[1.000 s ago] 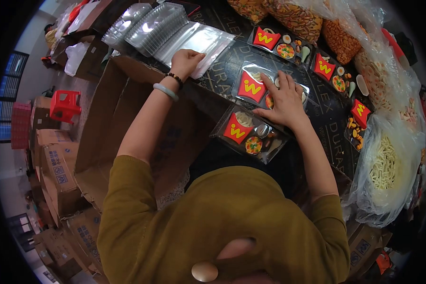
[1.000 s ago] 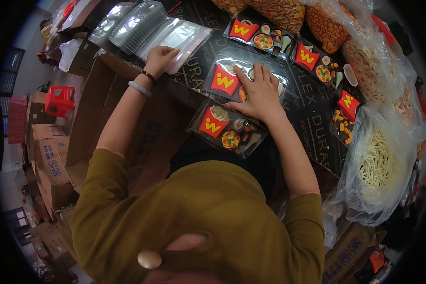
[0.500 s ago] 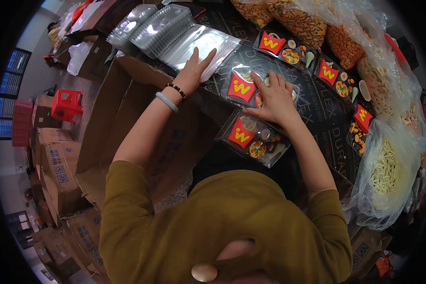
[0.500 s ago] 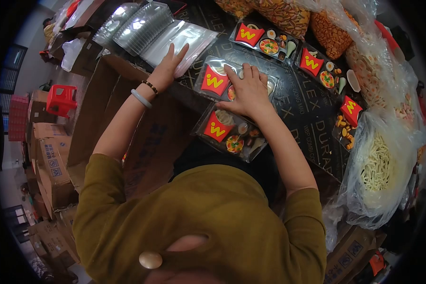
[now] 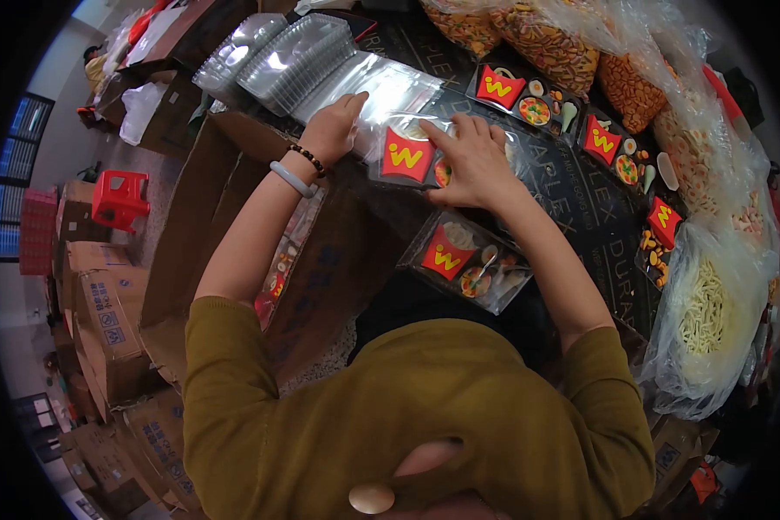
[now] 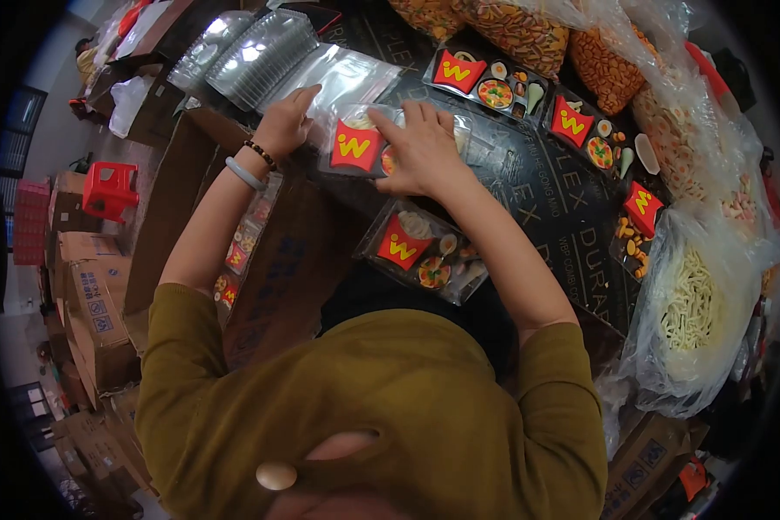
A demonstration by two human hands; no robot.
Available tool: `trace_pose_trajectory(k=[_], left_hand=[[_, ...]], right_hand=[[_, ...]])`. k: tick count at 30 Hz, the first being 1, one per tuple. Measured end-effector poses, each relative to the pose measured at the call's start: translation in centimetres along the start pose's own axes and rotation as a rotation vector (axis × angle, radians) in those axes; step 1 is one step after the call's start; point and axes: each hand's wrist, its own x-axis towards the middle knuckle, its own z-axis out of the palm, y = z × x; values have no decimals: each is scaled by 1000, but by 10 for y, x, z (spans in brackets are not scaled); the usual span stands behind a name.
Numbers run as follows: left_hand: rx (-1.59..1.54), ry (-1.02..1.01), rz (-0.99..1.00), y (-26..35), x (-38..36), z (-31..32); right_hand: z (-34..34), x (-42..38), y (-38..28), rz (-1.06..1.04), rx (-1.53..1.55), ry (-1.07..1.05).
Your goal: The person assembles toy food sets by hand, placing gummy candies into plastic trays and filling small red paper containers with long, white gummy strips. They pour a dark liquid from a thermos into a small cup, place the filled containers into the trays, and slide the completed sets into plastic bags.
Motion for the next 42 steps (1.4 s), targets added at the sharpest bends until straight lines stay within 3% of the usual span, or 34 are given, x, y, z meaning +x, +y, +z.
trace_pose_trajectory(k=[3,6,7,13,16,19,21,24,25,29,30,31,33,36,37,39,40,42], left_hand=[[-28,-12,100,-1,5,-1],[-106,-290,155,1,5,-15],[-110,-300,265,-7,4,-8],[87,-498,7,60,12,-12],[73,-406,32,48,11,4],[74,-462,-12,56,9,-6],[74,-494,-21,65,12,-9],[37,-413,39,82,13,-1],[25,-383,80,89,14,0],[-286,-265,238,135,12,4],[-296,-258,279,149,10,8],[-336,-467,175,177,14,-17],[-432,-239,397,194,-1,8],[-395,-341,456,201,2,-31],[-383,-405,484,199,5,-50],[-475,-291,596,200,9,-90],[-576,-230,543,199,11,-116],[-810,-97,318,200,15,-159]], right_hand=[[12,25,-6,15,-38,-25],[21,44,-7,127,-64,-77],[25,48,-5,161,-72,-87],[41,61,-28,325,-73,-75],[35,44,-16,235,-61,127],[3,5,15,419,-34,120],[8,-19,37,556,189,-10],[15,-39,38,830,1171,147],[6,-42,33,845,1358,156],[9,-56,36,789,1635,-77],[11,-57,31,815,1695,7],[15,-57,22,838,1754,91],[17,-61,10,820,1960,207],[35,-78,49,505,707,408],[-8,-73,29,575,693,475],[-72,-71,13,380,869,357],[-86,-73,11,222,924,329],[-121,-67,-16,128,1146,477]])
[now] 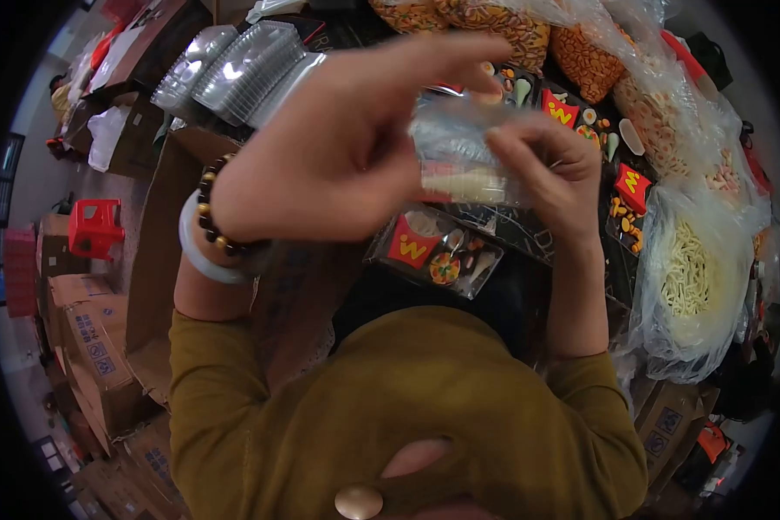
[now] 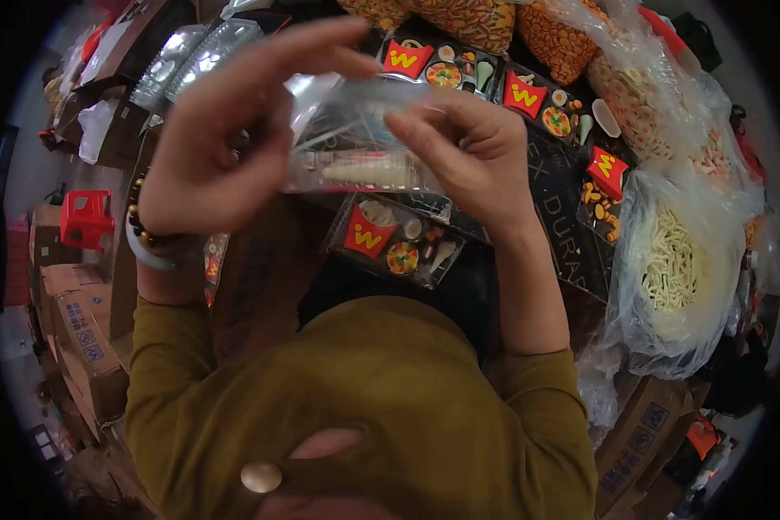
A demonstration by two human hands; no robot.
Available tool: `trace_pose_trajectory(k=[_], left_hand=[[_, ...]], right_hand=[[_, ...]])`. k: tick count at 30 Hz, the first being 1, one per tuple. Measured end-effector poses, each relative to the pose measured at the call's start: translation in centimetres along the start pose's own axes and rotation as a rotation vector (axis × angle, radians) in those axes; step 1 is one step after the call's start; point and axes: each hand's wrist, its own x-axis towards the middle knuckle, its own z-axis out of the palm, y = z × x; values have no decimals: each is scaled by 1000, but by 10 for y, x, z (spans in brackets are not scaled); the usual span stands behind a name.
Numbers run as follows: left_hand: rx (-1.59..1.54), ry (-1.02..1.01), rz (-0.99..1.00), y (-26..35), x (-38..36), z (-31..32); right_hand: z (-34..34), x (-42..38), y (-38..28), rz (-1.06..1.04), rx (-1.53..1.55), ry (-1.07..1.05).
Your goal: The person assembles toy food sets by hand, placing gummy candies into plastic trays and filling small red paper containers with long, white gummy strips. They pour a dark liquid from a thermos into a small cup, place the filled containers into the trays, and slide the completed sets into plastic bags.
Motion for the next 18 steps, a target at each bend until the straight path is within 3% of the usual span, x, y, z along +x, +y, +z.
trace_pose_trajectory(k=[1,2,4,5,8,10,11,14,17,18], left_hand=[[-20,176,65,-5,3,-4],[146,164,189,-22,6,-13],[-114,159,-7,-48,-2,11],[-482,145,-305,-52,-9,28],[-883,342,-474,-112,-20,80],[-961,417,-596,-133,-19,106],[-965,427,-645,-143,-18,116],[-991,403,-698,-151,-14,124],[-1043,334,-726,-148,-14,122],[-1063,319,-718,-148,-13,121]], right_hand=[[1,-1,-18,56,-37,61],[-1,-2,-20,94,-5,74],[-4,-4,-19,170,61,96],[-9,-8,-9,279,83,104],[-21,-20,36,443,13,182],[-34,-23,63,357,-69,297],[-44,-23,89,205,-194,431],[-40,-22,81,-136,-683,409],[-19,-12,69,-463,-977,89],[-14,-8,65,-466,-1049,-22]])
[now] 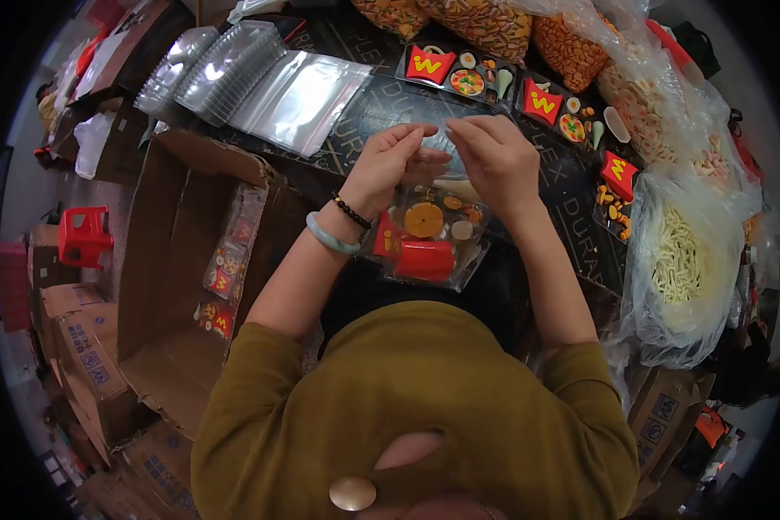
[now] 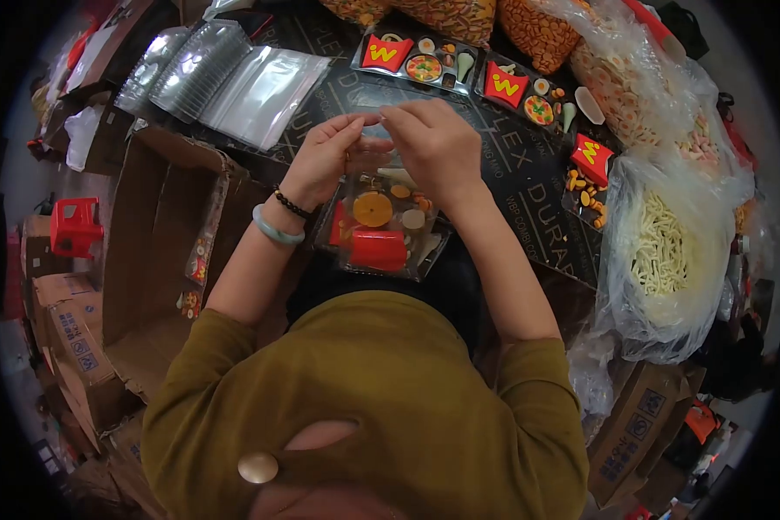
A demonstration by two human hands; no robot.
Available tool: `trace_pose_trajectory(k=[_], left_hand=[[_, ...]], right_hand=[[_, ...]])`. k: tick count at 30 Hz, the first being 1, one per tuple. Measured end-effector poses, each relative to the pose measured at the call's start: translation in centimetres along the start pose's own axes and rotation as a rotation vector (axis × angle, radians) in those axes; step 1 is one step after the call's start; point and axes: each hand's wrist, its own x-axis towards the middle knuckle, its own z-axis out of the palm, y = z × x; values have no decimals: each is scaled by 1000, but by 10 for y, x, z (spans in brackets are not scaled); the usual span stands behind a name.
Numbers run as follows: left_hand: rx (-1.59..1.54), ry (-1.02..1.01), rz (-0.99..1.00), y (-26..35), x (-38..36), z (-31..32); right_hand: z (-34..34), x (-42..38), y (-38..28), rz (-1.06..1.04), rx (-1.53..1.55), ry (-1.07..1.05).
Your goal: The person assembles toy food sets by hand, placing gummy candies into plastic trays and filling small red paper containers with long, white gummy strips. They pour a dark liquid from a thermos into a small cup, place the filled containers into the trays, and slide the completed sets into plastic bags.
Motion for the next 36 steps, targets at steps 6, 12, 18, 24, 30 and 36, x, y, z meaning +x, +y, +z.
trace_pose_trajectory(k=[6,12,18,24,30,36], left_hand=[[245,-161,261,-4,-1,-9],[234,-112,259,-9,-2,-5],[123,-151,260,-15,-1,-17],[48,-167,241,-25,5,-23],[95,-388,425,-20,-16,-35],[1,-57,-91,-20,-22,-25]], right_hand=[[24,11,7,-203,-68,-188],[23,2,10,502,681,-33],[-70,-57,93,1045,1004,546],[-49,-63,45,1218,1017,-241],[-33,-93,27,997,1204,-218],[-23,-121,26,746,923,-222]])
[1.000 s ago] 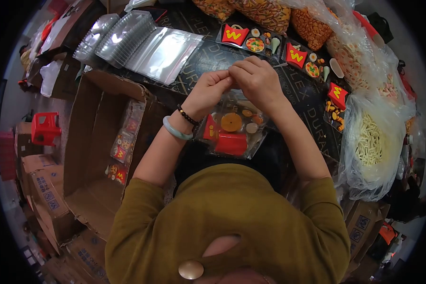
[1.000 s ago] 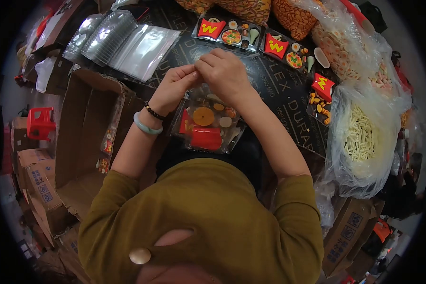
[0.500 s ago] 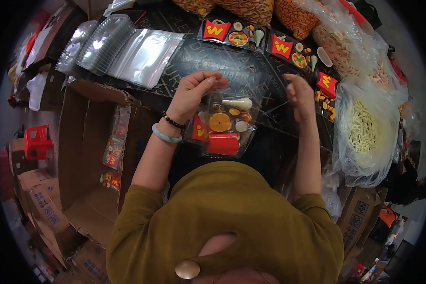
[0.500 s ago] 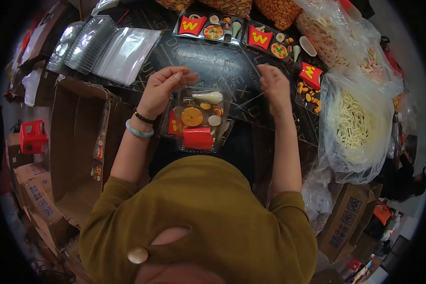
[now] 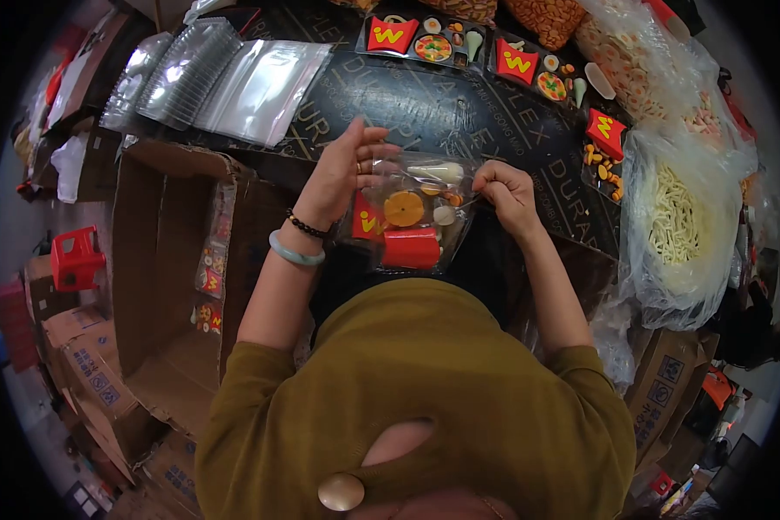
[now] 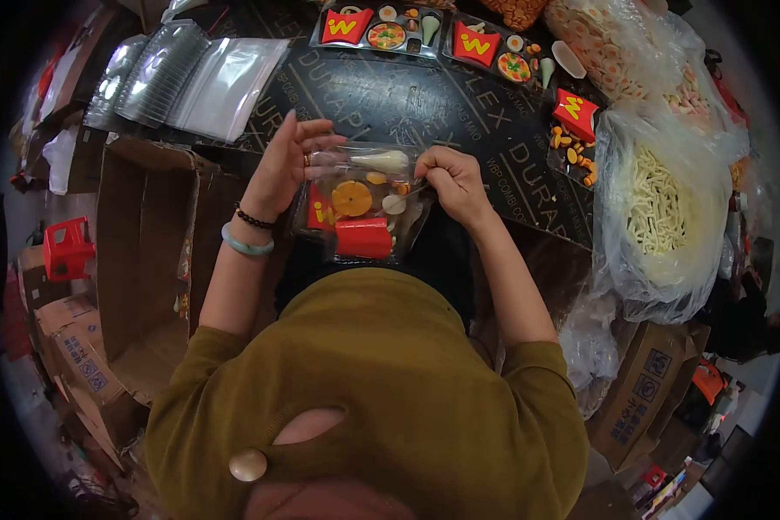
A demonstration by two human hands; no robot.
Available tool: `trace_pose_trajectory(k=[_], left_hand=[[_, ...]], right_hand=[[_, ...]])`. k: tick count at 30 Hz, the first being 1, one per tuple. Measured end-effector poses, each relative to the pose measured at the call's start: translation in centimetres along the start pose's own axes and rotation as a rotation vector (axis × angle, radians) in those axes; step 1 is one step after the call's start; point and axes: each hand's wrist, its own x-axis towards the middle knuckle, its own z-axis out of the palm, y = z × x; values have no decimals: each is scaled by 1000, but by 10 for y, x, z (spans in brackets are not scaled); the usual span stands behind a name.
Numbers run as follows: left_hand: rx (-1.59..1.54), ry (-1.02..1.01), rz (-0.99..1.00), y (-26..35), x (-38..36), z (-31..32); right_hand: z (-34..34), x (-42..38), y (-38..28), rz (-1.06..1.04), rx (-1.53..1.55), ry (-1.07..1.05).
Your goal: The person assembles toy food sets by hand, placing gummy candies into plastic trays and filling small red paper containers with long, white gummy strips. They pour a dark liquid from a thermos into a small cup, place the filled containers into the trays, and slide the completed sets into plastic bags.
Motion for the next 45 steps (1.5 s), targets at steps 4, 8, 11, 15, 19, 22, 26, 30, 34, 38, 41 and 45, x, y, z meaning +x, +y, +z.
trace_pose_trajectory(k=[4,8,11,15,19,22,26,30,34,38,41,45], left_hand=[[476,8,36,-15,-6,18],[724,59,558,24,-50,62],[818,96,1104,65,-74,91],[1327,1,1554,48,-30,92],[1543,-179,1056,-25,1,60],[1523,-115,959,-58,-33,22],[1905,-256,597,-79,-70,-2],[1916,-219,653,-91,-58,-1],[1897,-174,928,-101,-43,-18],[1635,-306,976,-60,-71,-13],[1257,-282,676,-37,-103,-10],[483,-176,212,-33,-117,-5]], right_hand=[[-1,-5,-6,-189,-226,-35],[-27,-61,-35,163,-112,-86],[-73,-132,-44,483,-78,-101],[-160,-268,-27,849,300,351],[-190,-395,6,392,632,1480],[-191,-462,22,532,450,1768],[-184,-441,50,702,338,1652],[-161,-352,90,778,212,1354],[-152,-331,95,880,-32,1150],[-181,-401,67,1201,-528,962],[-191,-428,42,1634,-1173,436],[-169,-348,20,1092,-1545,344]])
